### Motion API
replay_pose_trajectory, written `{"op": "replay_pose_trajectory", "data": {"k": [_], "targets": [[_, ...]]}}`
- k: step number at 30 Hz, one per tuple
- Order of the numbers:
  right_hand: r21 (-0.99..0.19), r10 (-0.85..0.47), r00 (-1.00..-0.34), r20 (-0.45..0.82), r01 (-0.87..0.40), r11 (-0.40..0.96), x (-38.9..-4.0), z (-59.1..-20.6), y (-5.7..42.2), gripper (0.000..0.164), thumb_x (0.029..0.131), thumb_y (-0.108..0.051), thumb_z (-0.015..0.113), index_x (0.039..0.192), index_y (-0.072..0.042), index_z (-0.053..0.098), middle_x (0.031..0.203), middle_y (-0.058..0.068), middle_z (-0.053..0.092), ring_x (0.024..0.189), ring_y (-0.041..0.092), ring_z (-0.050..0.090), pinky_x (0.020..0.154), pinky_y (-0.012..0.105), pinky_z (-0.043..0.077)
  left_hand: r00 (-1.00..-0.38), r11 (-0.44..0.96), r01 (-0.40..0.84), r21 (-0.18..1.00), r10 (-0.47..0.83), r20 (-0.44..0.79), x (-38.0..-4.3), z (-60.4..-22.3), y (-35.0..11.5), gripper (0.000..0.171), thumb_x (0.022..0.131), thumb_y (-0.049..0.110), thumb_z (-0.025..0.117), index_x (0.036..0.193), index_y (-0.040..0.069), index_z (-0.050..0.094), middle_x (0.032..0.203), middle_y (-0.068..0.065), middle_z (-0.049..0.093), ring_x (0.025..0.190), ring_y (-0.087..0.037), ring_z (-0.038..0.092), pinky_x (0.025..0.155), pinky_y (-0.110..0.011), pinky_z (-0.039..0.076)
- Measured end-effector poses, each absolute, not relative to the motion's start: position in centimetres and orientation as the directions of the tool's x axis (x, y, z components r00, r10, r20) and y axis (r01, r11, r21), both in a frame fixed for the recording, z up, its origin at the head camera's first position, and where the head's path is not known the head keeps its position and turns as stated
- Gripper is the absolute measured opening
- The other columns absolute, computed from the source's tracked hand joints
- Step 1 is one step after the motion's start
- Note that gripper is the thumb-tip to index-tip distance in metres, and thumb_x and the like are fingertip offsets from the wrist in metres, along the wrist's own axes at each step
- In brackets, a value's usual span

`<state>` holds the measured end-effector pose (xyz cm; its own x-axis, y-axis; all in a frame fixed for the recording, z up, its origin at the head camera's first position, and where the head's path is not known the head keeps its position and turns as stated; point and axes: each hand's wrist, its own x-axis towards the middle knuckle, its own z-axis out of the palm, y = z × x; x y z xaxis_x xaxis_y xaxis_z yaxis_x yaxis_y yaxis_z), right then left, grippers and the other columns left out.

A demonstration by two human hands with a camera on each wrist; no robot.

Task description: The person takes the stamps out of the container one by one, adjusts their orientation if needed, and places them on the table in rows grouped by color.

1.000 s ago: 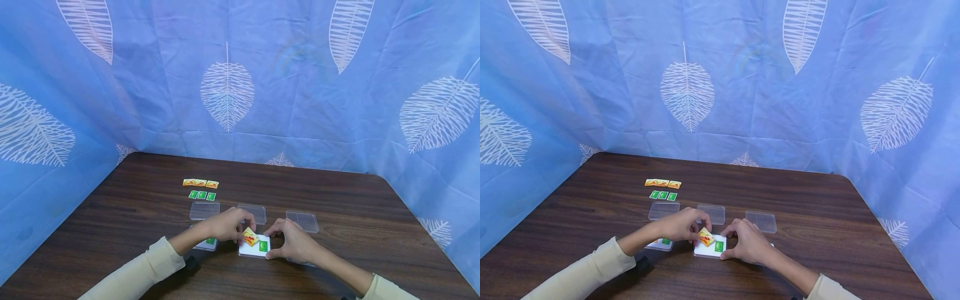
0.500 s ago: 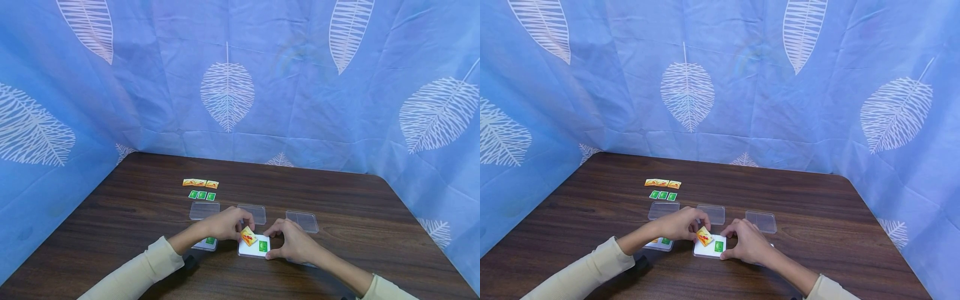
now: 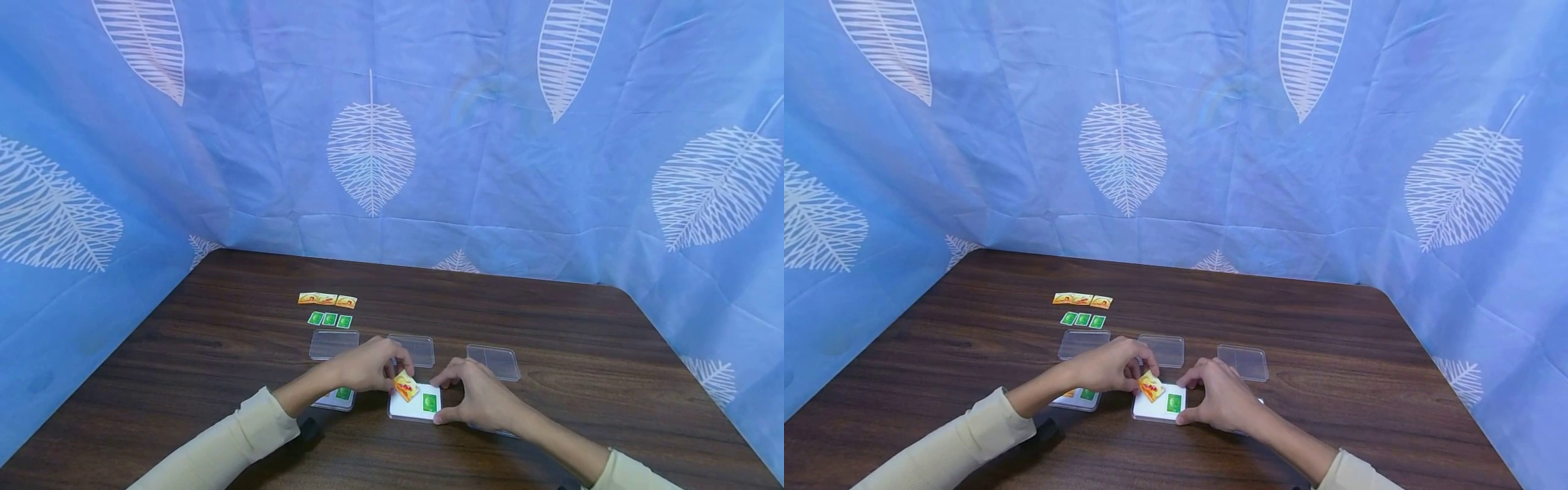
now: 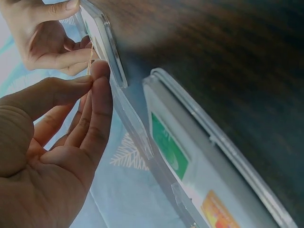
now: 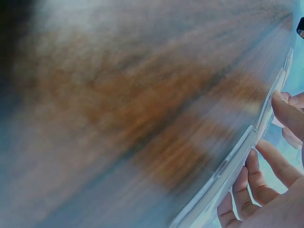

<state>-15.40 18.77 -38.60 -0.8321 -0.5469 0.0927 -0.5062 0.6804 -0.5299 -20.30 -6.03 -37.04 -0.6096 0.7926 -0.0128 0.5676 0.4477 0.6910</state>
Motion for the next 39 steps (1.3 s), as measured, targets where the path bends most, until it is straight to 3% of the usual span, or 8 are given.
{"op": "replay_pose_trajectory", "data": {"k": [12,39], "targets": [[-0.54,-0.552,-0.829,0.092,-0.507,0.672,-15.43,-38.63,18.72,0.044,0.074,-0.034,0.094,0.108,-0.01,0.079,0.096,-0.009,0.064,0.088,0.011,0.057,0.076,0.029,0.045,-0.603,0.438,0.59,0.679,0.798,0.01,-20.34,-37.1,-6.36,0.02,0.089,-0.008,0.075,0.106,0.002,0.073,0.094,-0.002,0.068,0.074,-0.001,0.056,0.069,-0.018,0.05],[-0.537,-0.552,-0.829,0.087,-0.506,0.675,-15.59,-38.7,18.83,0.045,0.074,-0.034,0.095,0.108,-0.008,0.079,0.094,-0.01,0.064,0.086,0.009,0.057,0.075,0.029,0.046,-0.616,0.435,0.604,0.668,0.786,0.046,-20.04,-36.52,-6.9,0.023,0.089,-0.009,0.075,0.111,-0.002,0.072,0.095,-0.005,0.067,0.074,-0.002,0.056,0.069,-0.018,0.05]]}}
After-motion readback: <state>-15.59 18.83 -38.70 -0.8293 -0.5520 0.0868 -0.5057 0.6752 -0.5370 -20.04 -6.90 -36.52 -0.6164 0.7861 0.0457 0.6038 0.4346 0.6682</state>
